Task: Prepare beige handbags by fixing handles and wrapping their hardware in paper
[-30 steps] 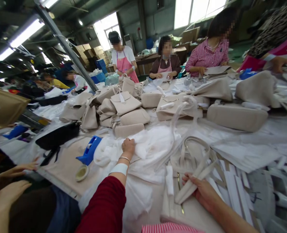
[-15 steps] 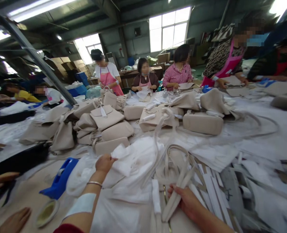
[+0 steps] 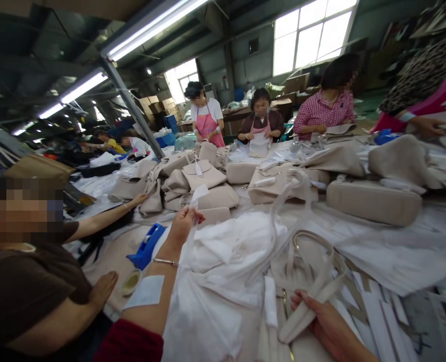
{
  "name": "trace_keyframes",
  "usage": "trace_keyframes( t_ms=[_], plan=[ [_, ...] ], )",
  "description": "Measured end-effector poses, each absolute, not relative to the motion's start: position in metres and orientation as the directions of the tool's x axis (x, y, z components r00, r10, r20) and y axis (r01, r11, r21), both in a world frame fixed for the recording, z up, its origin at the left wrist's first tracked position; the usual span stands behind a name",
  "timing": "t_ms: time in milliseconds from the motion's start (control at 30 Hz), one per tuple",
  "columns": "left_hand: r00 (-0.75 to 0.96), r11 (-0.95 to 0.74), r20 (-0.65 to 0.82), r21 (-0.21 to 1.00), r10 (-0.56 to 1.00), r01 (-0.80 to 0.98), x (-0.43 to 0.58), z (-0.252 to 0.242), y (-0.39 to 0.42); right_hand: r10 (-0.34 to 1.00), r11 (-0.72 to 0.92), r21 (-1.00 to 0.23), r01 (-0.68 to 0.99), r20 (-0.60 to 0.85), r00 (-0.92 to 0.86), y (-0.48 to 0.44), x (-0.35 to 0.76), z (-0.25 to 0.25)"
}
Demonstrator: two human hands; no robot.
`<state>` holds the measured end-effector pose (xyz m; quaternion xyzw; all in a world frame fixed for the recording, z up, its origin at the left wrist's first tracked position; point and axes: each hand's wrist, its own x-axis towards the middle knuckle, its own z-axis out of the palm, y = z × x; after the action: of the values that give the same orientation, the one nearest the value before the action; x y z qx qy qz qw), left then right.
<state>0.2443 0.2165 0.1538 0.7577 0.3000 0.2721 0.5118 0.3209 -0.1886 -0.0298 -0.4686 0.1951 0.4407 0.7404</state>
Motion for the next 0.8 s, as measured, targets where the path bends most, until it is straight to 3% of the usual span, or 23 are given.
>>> trace_keyframes(
  t_ms=[67, 200, 333, 433, 467, 533, 600, 633, 800],
  plan=[
    [0.678, -0.096, 0.072, 0.995, 0.731, -0.003, 0.248, 0.170, 0.210, 0.479, 0.183, -0.515, -0.838, -0.697, 0.533, -0.190, 0.322, -0.032],
    [0.694, -0.012, 0.099, 0.991, 0.713, -0.130, 0.254, 0.207, 0.194, 0.485, 0.204, -0.482, -0.852, -0.706, 0.516, -0.195, 0.328, -0.033],
    [0.745, -0.080, 0.165, 0.986, 0.646, -0.149, 0.258, 0.222, 0.164, 0.547, 0.302, -0.443, -0.844, -0.644, 0.535, -0.197, 0.334, -0.013],
    [0.798, -0.299, 0.192, 0.954, 0.572, -0.015, 0.260, 0.208, 0.154, 0.591, 0.342, -0.458, -0.821, -0.574, 0.567, -0.197, 0.334, 0.005],
    [0.800, -0.440, 0.197, 0.893, 0.566, 0.092, 0.261, 0.199, 0.157, 0.594, 0.339, -0.474, -0.813, -0.562, 0.575, -0.198, 0.333, 0.008],
    [0.794, -0.684, 0.181, 0.638, 0.580, 0.354, 0.264, 0.177, 0.170, 0.579, 0.325, -0.503, -0.801, -0.564, 0.589, -0.199, 0.329, 0.008],
    [0.784, -0.756, 0.105, 0.370, 0.612, 0.540, 0.266, 0.152, 0.188, 0.550, 0.301, -0.504, -0.809, -0.601, 0.579, -0.200, 0.324, 0.001],
    [0.775, -0.750, 0.049, 0.294, 0.631, 0.592, 0.267, 0.138, 0.196, 0.536, 0.287, -0.493, -0.821, -0.627, 0.564, -0.201, 0.322, -0.004],
    [0.766, -0.756, -0.151, 0.124, 0.625, 0.642, 0.276, 0.094, 0.194, 0.476, 0.270, -0.454, -0.849, -0.704, 0.527, -0.198, 0.314, -0.020]
  ],
)
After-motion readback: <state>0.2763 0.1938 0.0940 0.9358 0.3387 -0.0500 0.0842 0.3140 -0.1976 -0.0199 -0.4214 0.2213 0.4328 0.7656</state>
